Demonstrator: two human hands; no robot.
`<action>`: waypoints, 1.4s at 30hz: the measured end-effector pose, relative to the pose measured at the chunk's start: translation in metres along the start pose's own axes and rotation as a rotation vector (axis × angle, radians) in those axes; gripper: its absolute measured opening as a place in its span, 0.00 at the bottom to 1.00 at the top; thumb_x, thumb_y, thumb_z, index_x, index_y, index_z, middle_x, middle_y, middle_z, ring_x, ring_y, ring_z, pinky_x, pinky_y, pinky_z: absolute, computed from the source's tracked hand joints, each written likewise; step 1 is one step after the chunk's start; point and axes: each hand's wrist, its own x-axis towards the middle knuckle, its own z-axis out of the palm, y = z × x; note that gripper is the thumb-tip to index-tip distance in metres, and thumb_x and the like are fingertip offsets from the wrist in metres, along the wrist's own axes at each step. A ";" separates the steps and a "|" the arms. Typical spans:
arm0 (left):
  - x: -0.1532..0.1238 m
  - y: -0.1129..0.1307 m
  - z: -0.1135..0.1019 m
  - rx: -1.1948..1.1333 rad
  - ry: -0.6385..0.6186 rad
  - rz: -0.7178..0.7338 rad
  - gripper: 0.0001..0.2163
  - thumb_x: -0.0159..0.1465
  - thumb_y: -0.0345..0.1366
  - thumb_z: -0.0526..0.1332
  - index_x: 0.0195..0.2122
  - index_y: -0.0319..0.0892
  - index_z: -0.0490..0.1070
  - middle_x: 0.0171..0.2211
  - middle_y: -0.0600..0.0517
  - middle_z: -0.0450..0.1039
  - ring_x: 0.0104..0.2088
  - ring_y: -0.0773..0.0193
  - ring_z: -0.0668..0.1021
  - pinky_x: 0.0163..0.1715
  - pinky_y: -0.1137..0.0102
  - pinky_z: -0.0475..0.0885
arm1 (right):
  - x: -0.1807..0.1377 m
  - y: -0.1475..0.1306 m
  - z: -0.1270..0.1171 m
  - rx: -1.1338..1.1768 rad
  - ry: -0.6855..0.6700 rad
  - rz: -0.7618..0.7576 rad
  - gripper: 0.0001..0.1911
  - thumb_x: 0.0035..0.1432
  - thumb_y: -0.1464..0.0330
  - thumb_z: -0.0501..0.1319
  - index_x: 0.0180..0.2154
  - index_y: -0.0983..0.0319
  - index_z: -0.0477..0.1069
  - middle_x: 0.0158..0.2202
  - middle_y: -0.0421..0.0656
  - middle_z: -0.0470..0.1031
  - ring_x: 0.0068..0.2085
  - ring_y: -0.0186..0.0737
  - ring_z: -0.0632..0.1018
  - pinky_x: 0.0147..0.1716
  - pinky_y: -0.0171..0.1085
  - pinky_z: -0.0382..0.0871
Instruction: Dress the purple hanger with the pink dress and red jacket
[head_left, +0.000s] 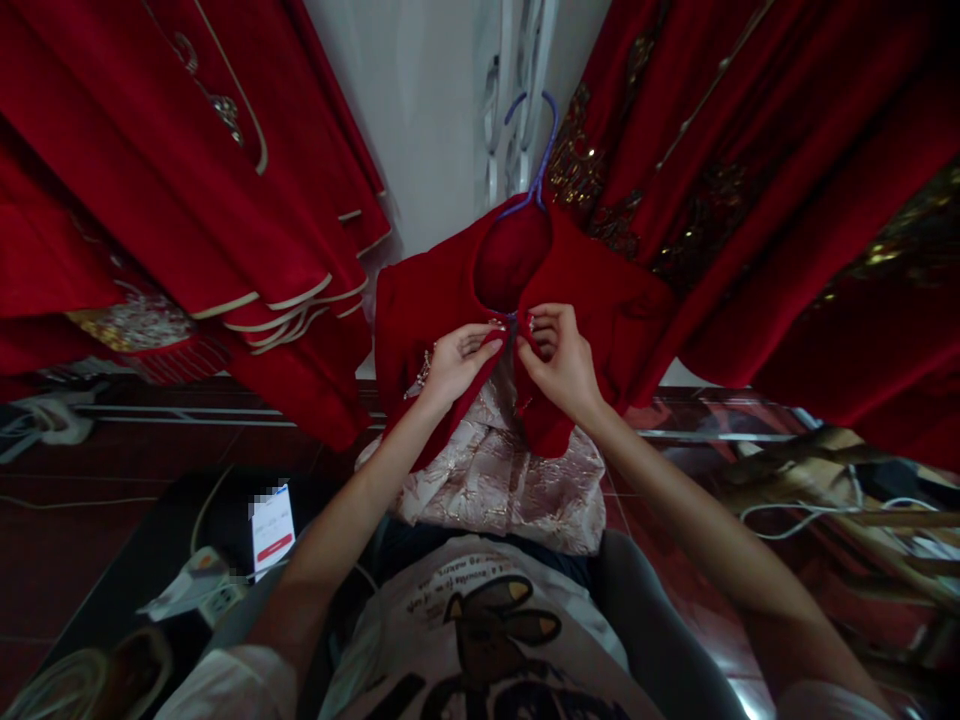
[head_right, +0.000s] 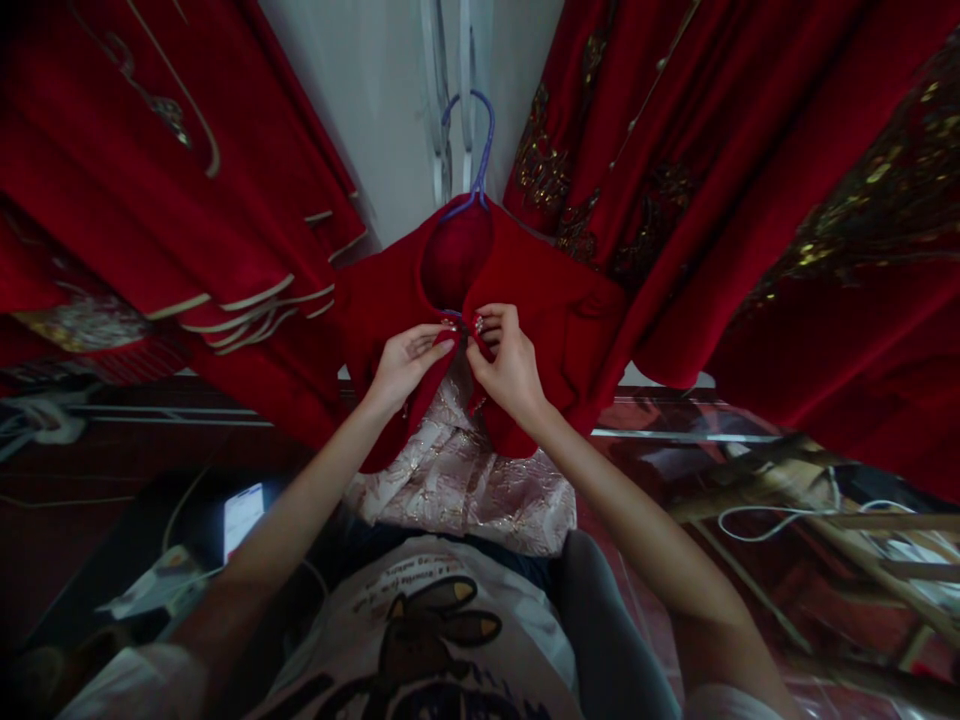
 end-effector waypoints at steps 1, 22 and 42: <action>-0.001 0.002 0.000 -0.007 -0.012 0.012 0.15 0.55 0.41 0.69 0.42 0.40 0.74 0.45 0.46 0.79 0.45 0.61 0.80 0.53 0.62 0.72 | -0.001 -0.001 0.000 0.010 -0.024 -0.005 0.19 0.56 0.66 0.62 0.49 0.57 0.61 0.42 0.45 0.73 0.36 0.37 0.77 0.31 0.36 0.73; 0.014 0.038 0.005 0.604 -0.158 0.299 0.04 0.61 0.34 0.60 0.31 0.42 0.64 0.25 0.56 0.70 0.24 0.72 0.73 0.27 0.76 0.68 | 0.008 0.017 0.008 0.314 -0.004 0.049 0.13 0.61 0.60 0.61 0.46 0.57 0.73 0.45 0.42 0.78 0.44 0.41 0.81 0.42 0.42 0.80; 0.013 0.036 0.005 0.837 -0.170 0.381 0.03 0.63 0.35 0.58 0.33 0.43 0.68 0.29 0.53 0.74 0.28 0.67 0.75 0.31 0.73 0.67 | 0.015 0.017 -0.002 0.432 -0.040 0.146 0.19 0.48 0.60 0.71 0.43 0.59 0.77 0.41 0.43 0.81 0.42 0.43 0.82 0.50 0.48 0.77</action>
